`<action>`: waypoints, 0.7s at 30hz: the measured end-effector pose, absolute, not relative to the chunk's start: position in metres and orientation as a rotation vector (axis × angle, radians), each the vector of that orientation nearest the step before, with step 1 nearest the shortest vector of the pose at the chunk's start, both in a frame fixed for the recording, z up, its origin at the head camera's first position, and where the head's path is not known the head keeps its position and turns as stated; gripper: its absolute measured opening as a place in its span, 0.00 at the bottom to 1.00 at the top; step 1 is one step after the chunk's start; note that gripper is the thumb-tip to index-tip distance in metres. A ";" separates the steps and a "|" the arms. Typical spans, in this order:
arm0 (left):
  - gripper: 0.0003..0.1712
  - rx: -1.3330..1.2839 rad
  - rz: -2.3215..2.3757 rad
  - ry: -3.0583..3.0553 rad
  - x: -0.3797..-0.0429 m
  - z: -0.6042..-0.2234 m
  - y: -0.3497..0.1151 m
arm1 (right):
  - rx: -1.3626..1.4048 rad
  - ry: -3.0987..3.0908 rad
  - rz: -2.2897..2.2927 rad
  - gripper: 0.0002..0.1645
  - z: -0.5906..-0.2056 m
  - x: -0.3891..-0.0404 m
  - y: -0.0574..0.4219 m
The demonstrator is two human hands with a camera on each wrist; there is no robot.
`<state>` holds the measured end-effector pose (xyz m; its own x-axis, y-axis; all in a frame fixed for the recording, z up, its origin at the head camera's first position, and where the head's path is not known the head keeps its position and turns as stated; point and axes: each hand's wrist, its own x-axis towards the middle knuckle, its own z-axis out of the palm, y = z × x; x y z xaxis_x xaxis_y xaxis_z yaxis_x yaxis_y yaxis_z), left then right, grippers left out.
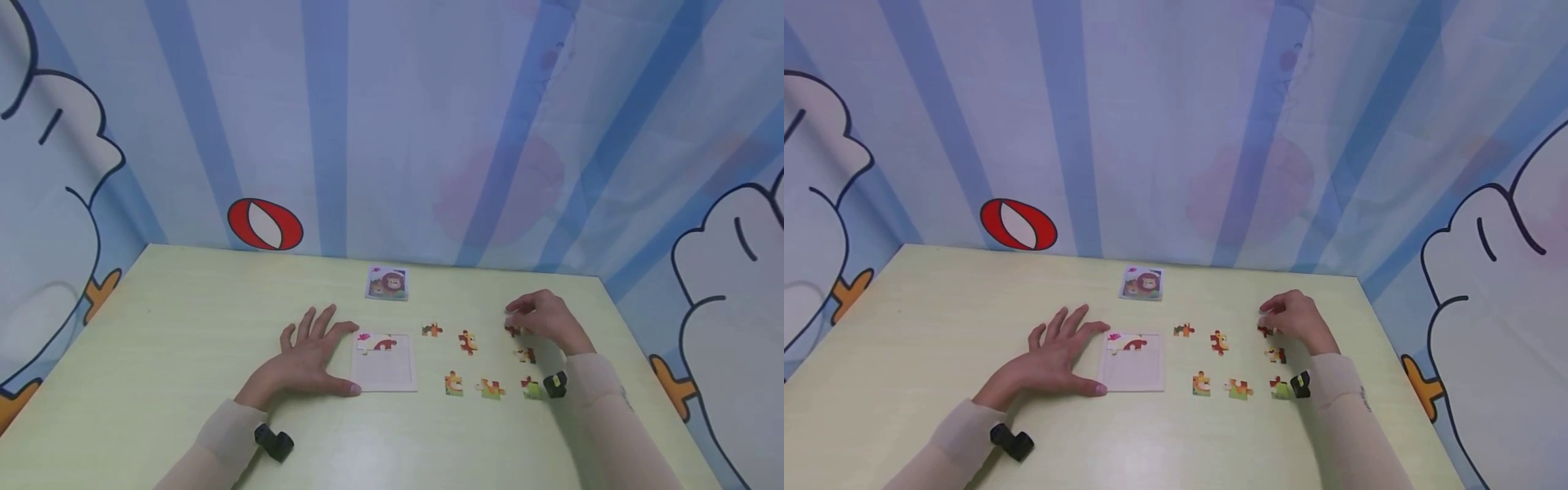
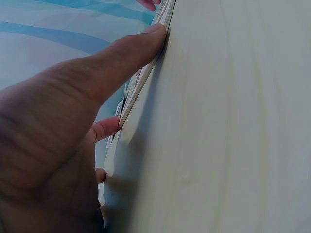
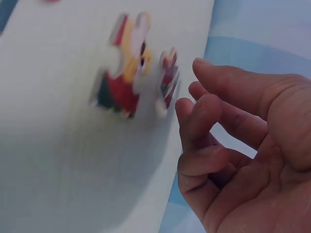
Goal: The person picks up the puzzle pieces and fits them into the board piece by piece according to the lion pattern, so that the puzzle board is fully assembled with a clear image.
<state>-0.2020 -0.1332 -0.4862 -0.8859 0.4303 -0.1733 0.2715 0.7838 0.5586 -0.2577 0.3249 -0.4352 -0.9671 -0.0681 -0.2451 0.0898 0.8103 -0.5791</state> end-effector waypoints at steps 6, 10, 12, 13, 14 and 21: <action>0.62 0.545 0.785 2.692 -0.202 -0.487 -0.133 | 0.075 2.724 -0.861 0.22 -0.440 -0.256 0.331; 0.61 0.542 0.773 2.679 -0.201 -0.484 -0.133 | 0.100 2.720 -0.857 0.22 -0.444 -0.257 0.332; 0.61 0.545 0.763 2.680 -0.201 -0.483 -0.132 | 0.111 2.719 -0.862 0.21 -0.446 -0.257 0.332; 0.61 0.545 0.757 2.682 -0.201 -0.483 -0.132 | 0.113 2.719 -0.864 0.20 -0.446 -0.257 0.332; 0.61 0.544 0.749 2.685 -0.201 -0.483 -0.132 | 0.110 2.719 -0.864 0.20 -0.446 -0.257 0.332; 0.61 0.533 0.738 2.695 -0.202 -0.482 -0.132 | 0.047 2.753 -0.834 0.17 -0.445 -0.258 0.330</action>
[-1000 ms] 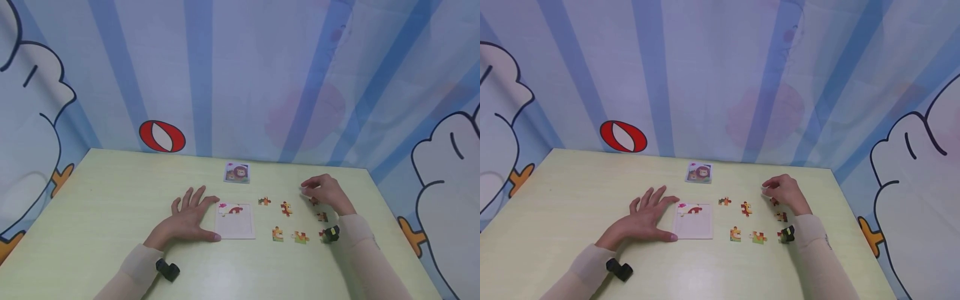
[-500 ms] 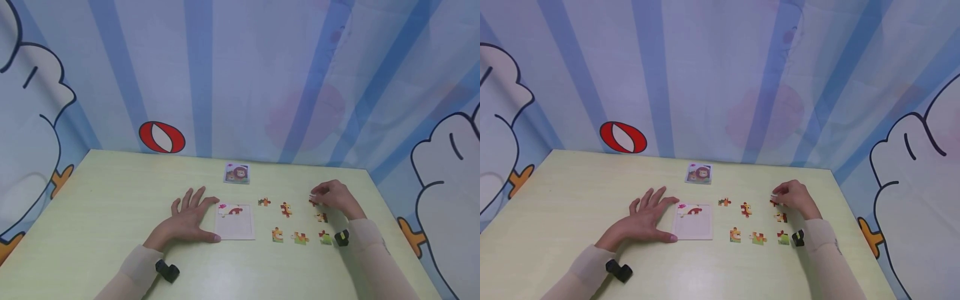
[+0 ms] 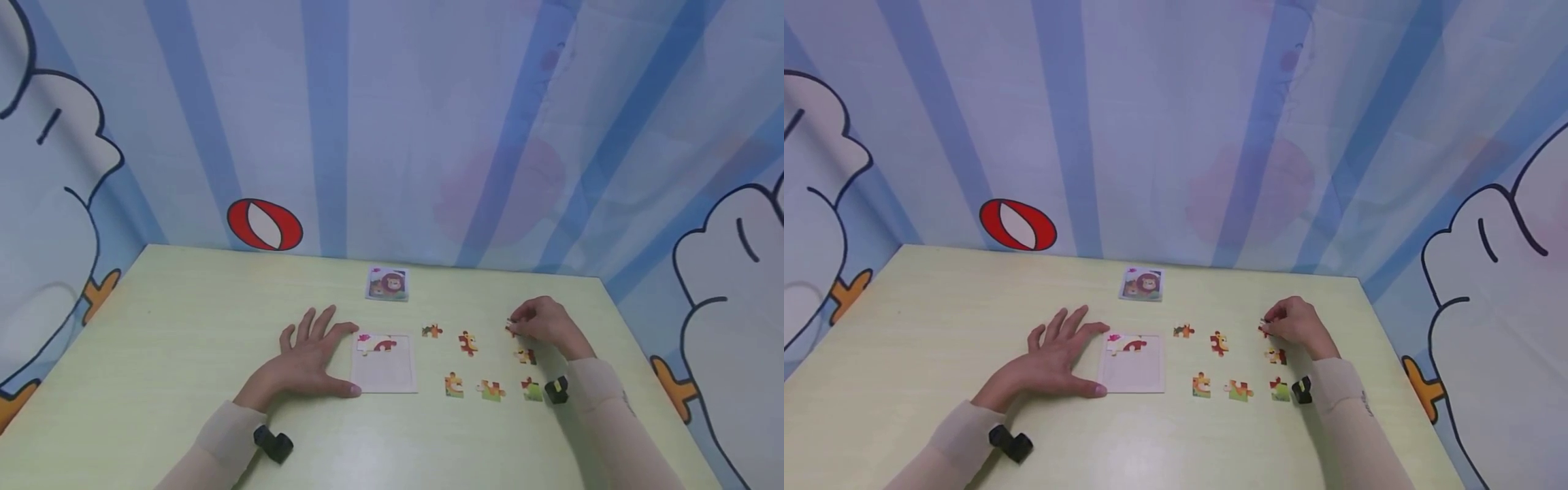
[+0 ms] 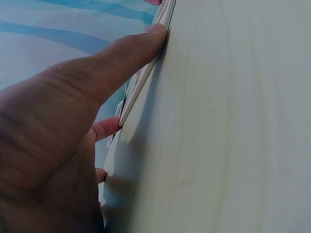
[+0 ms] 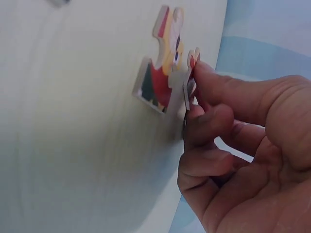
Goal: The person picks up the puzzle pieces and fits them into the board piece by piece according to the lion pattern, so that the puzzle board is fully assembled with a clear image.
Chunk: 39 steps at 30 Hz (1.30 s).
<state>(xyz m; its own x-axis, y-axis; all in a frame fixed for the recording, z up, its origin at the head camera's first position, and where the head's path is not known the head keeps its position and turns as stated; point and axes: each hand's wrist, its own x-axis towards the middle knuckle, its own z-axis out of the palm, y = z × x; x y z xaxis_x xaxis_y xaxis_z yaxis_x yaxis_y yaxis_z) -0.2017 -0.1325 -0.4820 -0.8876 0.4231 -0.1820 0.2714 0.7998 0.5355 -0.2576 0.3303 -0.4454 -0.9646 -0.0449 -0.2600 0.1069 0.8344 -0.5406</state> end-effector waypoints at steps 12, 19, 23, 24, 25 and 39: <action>0.62 0.569 0.801 2.692 -0.201 -0.485 -0.134 | 0.072 2.770 -0.910 0.13 -0.442 -0.262 0.325; 0.61 0.554 0.784 2.688 -0.201 -0.480 -0.133 | 0.076 2.760 -1.033 0.17 -0.437 -0.261 0.312; 0.61 0.565 0.796 2.691 -0.201 -0.481 -0.133 | 0.022 2.755 -1.087 0.17 -0.432 -0.259 0.302; 0.61 0.567 0.797 2.692 -0.201 -0.481 -0.133 | 0.008 2.753 -1.099 0.18 -0.431 -0.258 0.299; 0.61 0.566 0.795 2.690 -0.201 -0.481 -0.133 | -0.007 2.752 -1.104 0.18 -0.430 -0.258 0.296; 0.61 0.543 0.761 2.689 -0.199 -0.479 -0.132 | -0.041 2.640 -1.208 0.17 -0.418 -0.258 0.261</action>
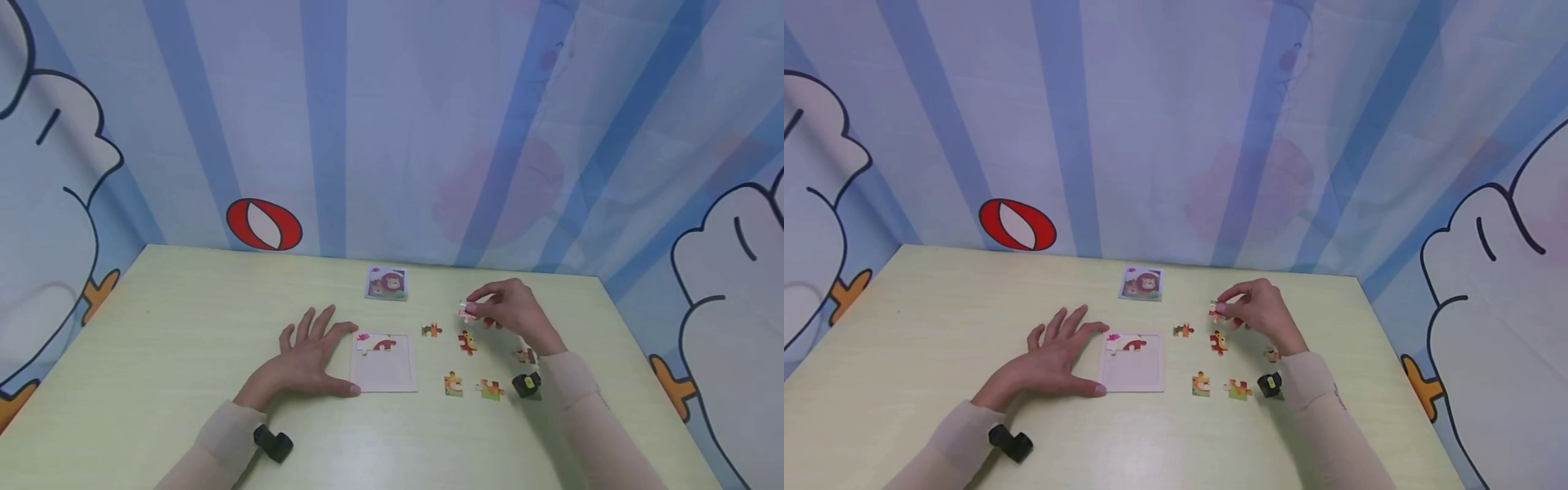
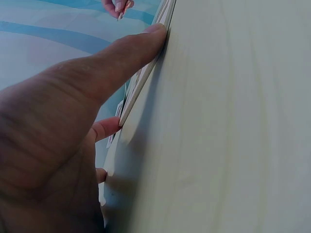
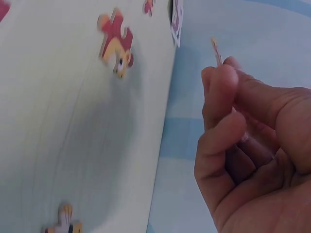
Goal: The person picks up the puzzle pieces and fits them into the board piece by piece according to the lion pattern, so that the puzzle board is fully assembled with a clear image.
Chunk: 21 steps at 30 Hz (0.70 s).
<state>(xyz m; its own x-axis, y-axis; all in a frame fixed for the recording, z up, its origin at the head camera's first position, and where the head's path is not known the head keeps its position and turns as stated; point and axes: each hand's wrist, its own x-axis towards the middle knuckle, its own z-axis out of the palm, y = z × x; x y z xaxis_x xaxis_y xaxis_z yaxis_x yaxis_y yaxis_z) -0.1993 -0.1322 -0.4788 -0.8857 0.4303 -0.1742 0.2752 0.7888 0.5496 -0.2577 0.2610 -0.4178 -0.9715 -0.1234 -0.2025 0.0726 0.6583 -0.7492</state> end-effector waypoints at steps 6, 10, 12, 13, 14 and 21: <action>0.61 0.544 0.768 2.689 -0.200 -0.480 -0.132 | -0.091 2.597 -1.252 0.16 -0.418 -0.258 0.246; 0.61 0.553 0.782 2.689 -0.201 -0.484 -0.132 | -0.121 2.578 -1.276 0.15 -0.421 -0.258 0.234; 0.61 0.562 0.799 2.691 -0.200 -0.485 -0.132 | -0.132 2.561 -1.287 0.14 -0.423 -0.257 0.228; 0.61 0.563 0.801 2.691 -0.200 -0.486 -0.132 | -0.131 2.553 -1.295 0.14 -0.425 -0.257 0.225; 0.61 0.563 0.807 2.689 -0.200 -0.487 -0.133 | -0.130 2.543 -1.304 0.13 -0.426 -0.256 0.222; 0.62 0.566 0.809 2.691 -0.200 -0.485 -0.134 | -0.170 2.505 -1.334 0.09 -0.431 -0.254 0.205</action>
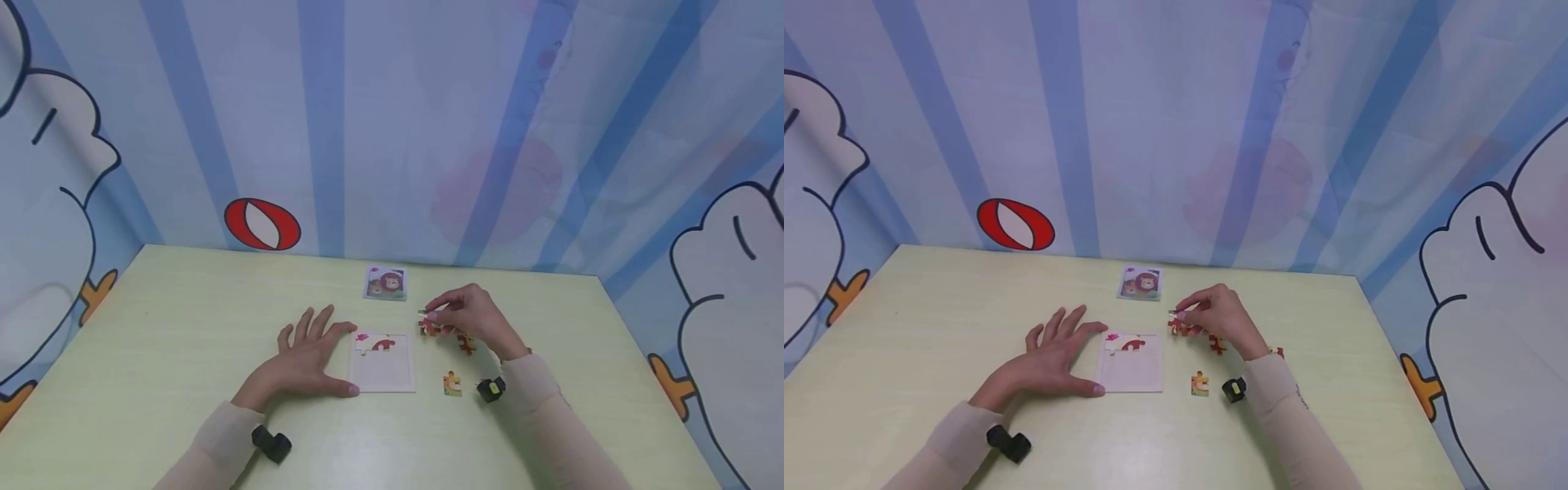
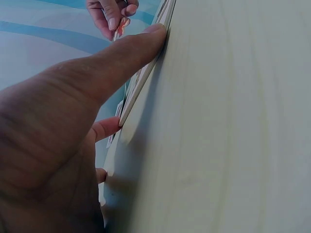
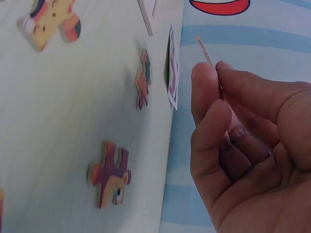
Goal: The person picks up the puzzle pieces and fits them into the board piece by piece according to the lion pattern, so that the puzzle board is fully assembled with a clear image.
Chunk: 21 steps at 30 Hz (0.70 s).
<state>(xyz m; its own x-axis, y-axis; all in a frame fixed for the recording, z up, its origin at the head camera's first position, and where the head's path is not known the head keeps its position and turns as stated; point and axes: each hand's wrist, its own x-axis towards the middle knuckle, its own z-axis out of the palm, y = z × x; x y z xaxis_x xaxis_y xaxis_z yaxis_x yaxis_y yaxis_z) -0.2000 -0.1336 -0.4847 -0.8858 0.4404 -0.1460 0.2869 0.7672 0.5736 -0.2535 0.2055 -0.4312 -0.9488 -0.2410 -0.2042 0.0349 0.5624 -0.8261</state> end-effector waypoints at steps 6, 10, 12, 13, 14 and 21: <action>0.62 0.547 0.776 2.685 -0.200 -0.482 -0.133 | -0.217 2.468 -1.324 0.09 -0.436 -0.253 0.194; 0.62 0.539 0.755 2.683 -0.201 -0.479 -0.132 | -0.243 2.473 -1.274 0.08 -0.437 -0.252 0.185; 0.62 0.540 0.753 2.684 -0.200 -0.479 -0.132 | -0.234 2.466 -1.261 0.07 -0.438 -0.252 0.180; 0.62 0.541 0.753 2.685 -0.200 -0.479 -0.132 | -0.237 2.462 -1.257 0.07 -0.439 -0.252 0.178; 0.62 0.543 0.752 2.687 -0.200 -0.478 -0.132 | -0.235 2.456 -1.257 0.06 -0.440 -0.252 0.176; 0.62 0.558 0.759 2.687 -0.201 -0.481 -0.133 | -0.231 2.425 -1.239 0.06 -0.445 -0.252 0.163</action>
<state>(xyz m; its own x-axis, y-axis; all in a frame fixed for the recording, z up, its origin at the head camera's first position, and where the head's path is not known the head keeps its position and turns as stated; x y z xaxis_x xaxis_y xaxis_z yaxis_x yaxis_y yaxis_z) -0.2011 -0.1334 -0.4815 -0.8820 0.4393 -0.1709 0.2848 0.7856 0.5493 -0.2516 0.1635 -0.4447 -0.9041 -0.3240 -0.2787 0.0359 0.5922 -0.8050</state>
